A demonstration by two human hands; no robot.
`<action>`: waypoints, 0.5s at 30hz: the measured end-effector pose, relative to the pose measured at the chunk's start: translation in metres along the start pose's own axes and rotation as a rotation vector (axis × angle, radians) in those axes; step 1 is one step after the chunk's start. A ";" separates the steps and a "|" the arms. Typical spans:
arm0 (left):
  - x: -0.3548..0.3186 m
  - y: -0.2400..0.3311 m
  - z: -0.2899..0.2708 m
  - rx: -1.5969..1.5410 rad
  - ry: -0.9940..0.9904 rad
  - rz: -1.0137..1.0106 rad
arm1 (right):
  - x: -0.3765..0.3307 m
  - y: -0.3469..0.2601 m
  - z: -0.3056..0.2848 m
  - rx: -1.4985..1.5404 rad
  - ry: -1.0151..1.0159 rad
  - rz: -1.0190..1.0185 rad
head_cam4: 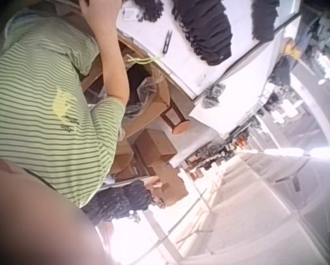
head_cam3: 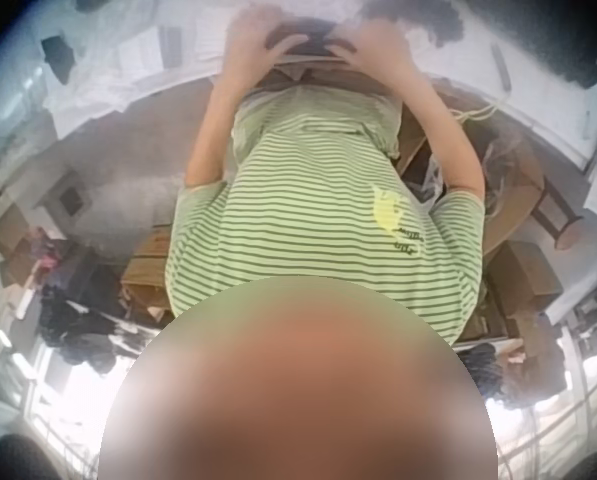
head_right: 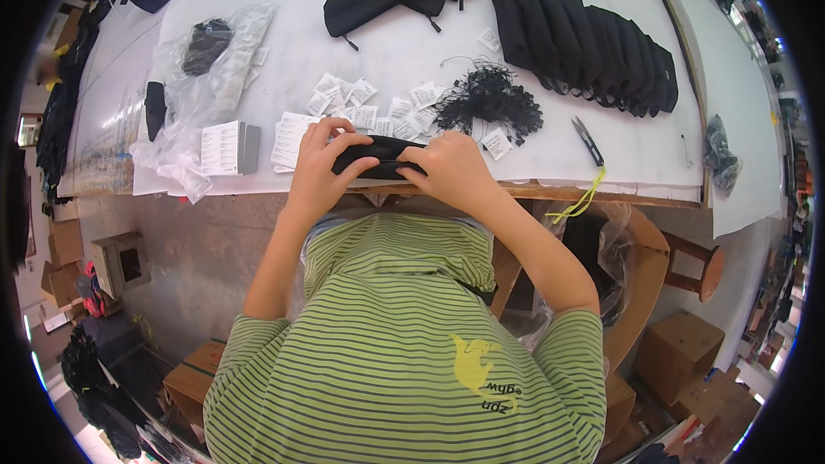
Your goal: Assembling and tagging small black gear pouches by attaching labels and elastic loops.
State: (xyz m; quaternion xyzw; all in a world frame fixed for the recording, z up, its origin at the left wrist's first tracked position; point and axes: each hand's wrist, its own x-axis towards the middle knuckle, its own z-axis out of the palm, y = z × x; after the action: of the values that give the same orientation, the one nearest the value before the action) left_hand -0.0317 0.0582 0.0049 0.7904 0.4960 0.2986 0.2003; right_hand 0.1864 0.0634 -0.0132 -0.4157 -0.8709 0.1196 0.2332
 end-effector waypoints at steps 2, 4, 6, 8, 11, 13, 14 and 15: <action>-0.001 0.009 0.004 -0.033 0.158 -0.032 | -0.001 0.000 0.000 -0.006 0.016 -0.005; -0.002 0.004 0.005 -0.024 0.113 0.006 | -0.003 0.000 0.001 0.004 0.055 -0.020; -0.004 -0.003 0.007 -0.007 0.076 0.038 | -0.004 -0.001 0.000 0.010 0.109 0.022; -0.006 -0.012 0.011 0.031 0.041 0.081 | -0.004 0.000 -0.003 0.016 0.161 0.062; -0.006 -0.013 0.015 0.025 0.069 0.089 | -0.006 0.009 -0.010 -0.039 0.168 0.097; -0.006 -0.016 0.015 0.023 0.045 0.083 | -0.012 0.019 -0.003 0.022 0.125 0.052; -0.005 -0.016 0.014 0.027 0.023 0.071 | -0.011 0.018 -0.004 0.020 0.121 0.047; -0.005 -0.012 0.014 0.026 0.030 0.068 | -0.010 0.016 -0.006 0.096 0.102 0.102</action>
State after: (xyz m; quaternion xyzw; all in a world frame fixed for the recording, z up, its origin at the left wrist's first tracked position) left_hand -0.0319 0.0587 -0.0146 0.8048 0.4754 0.3106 0.1725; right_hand 0.2054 0.0663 -0.0180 -0.4533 -0.8290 0.1514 0.2906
